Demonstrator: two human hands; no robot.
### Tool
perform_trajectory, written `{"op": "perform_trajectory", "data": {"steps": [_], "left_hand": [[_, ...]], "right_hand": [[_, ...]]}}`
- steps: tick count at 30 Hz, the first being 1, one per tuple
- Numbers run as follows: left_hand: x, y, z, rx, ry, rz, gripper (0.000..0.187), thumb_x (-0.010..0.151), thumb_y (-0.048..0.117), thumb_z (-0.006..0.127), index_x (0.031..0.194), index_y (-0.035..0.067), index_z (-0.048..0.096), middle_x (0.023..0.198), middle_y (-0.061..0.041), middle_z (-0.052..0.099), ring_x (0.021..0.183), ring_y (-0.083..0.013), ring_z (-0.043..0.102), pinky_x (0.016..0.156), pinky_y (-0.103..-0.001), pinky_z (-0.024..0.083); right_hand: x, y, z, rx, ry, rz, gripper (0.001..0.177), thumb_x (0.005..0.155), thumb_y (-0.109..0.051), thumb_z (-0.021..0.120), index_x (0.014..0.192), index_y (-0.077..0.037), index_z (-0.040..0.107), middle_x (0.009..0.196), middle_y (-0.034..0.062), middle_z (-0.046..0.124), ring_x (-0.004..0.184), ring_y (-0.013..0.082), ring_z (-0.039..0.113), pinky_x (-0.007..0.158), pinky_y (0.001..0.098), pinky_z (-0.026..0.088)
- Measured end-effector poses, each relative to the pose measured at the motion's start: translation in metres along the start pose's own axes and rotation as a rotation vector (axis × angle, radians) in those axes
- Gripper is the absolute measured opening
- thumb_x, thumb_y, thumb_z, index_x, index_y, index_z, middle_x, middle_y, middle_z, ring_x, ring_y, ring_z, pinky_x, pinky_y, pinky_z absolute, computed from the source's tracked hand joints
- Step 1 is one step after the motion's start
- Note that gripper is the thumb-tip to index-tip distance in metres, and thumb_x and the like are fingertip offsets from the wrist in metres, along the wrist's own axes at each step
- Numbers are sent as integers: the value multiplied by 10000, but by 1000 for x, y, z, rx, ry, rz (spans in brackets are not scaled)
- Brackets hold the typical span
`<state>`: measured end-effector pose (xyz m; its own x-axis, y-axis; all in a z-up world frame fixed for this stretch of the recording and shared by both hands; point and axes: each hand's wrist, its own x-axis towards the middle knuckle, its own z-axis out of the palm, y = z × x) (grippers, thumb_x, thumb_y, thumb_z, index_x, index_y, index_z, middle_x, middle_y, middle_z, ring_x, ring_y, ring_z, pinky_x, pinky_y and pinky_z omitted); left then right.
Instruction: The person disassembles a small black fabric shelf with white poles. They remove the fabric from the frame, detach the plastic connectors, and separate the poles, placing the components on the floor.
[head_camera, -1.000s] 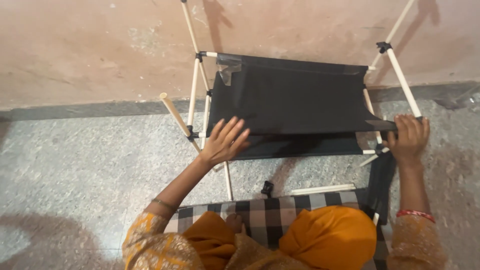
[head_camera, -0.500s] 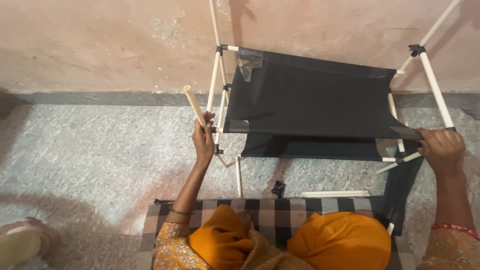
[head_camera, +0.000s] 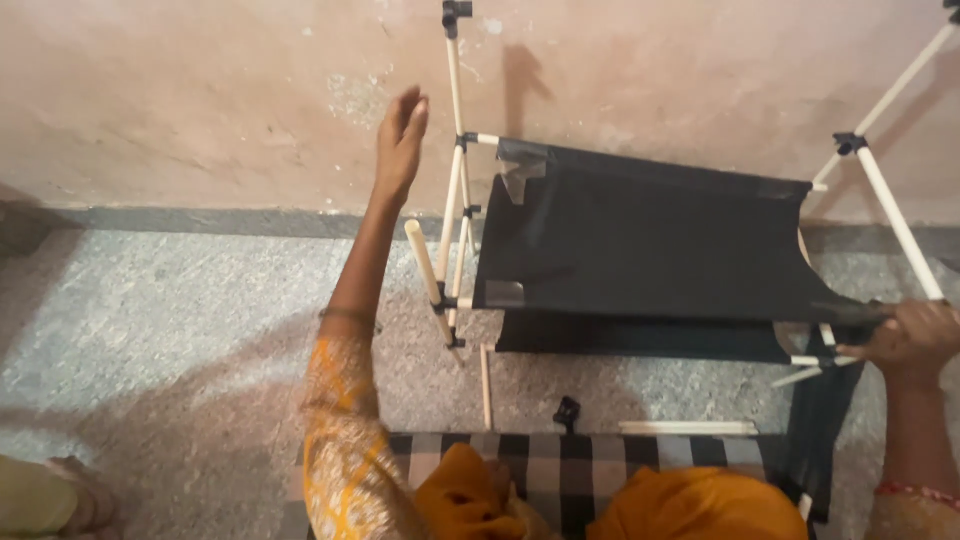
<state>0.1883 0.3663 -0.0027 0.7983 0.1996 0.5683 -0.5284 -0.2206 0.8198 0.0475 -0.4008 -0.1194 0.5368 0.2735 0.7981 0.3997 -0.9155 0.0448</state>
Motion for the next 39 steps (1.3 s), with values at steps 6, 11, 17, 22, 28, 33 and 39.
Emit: {"op": "perform_trajectory", "data": {"steps": [6,11,17,22,28,33,39], "left_hand": [[116,-74,59,232,11,201,625,1119,258,562,1571,-52,261,1492,-284,516,1365,-354,549,1112,-406,464],[164,-90,68,142,35,215,550,1027,183,554,1522,20,380,1256,-205,695,1048,-280,727,917,-379,575],[155,-46,61,361,165,224,191,1007,87,613,1178,55,692,927,-105,777,849,-231,781,781,-347,592],[130,-7,64,528,420,284,218,873,175,788,1068,85,746,863,-105,766,751,-253,749,678,-356,557],[131,-20,71,380,354,206,250,940,163,720,1159,46,689,924,-125,759,800,-222,743,735,-349,559],[140,-56,66,-20,42,200,268,1101,167,516,1299,2,586,1116,-93,725,969,-167,718,844,-324,559],[142,-64,57,-307,-129,127,293,1142,264,495,1176,-9,596,942,-2,585,834,-105,537,790,-283,499]], "right_hand": [[3,-7,10,-58,24,-156,666,654,-604,804,667,3,531,744,184,591,669,417,581,670,499,439],[4,-15,14,-15,-30,-33,637,623,-587,805,734,-10,561,757,169,589,695,395,583,687,475,438],[5,-18,27,2,-127,-25,616,643,-573,797,751,-11,569,769,167,596,707,391,589,694,474,443],[4,-19,32,18,-176,-22,599,660,-561,791,765,-12,574,779,166,601,717,388,594,700,473,447],[5,-20,32,24,-188,-18,579,680,-546,783,781,-13,582,790,164,608,728,384,600,707,472,452],[3,-22,31,27,-198,-12,562,697,-534,777,795,-14,588,800,163,613,738,380,605,713,471,456],[2,-25,31,29,-211,1,542,718,-519,769,812,-15,595,812,161,620,749,376,610,720,470,461]]}}
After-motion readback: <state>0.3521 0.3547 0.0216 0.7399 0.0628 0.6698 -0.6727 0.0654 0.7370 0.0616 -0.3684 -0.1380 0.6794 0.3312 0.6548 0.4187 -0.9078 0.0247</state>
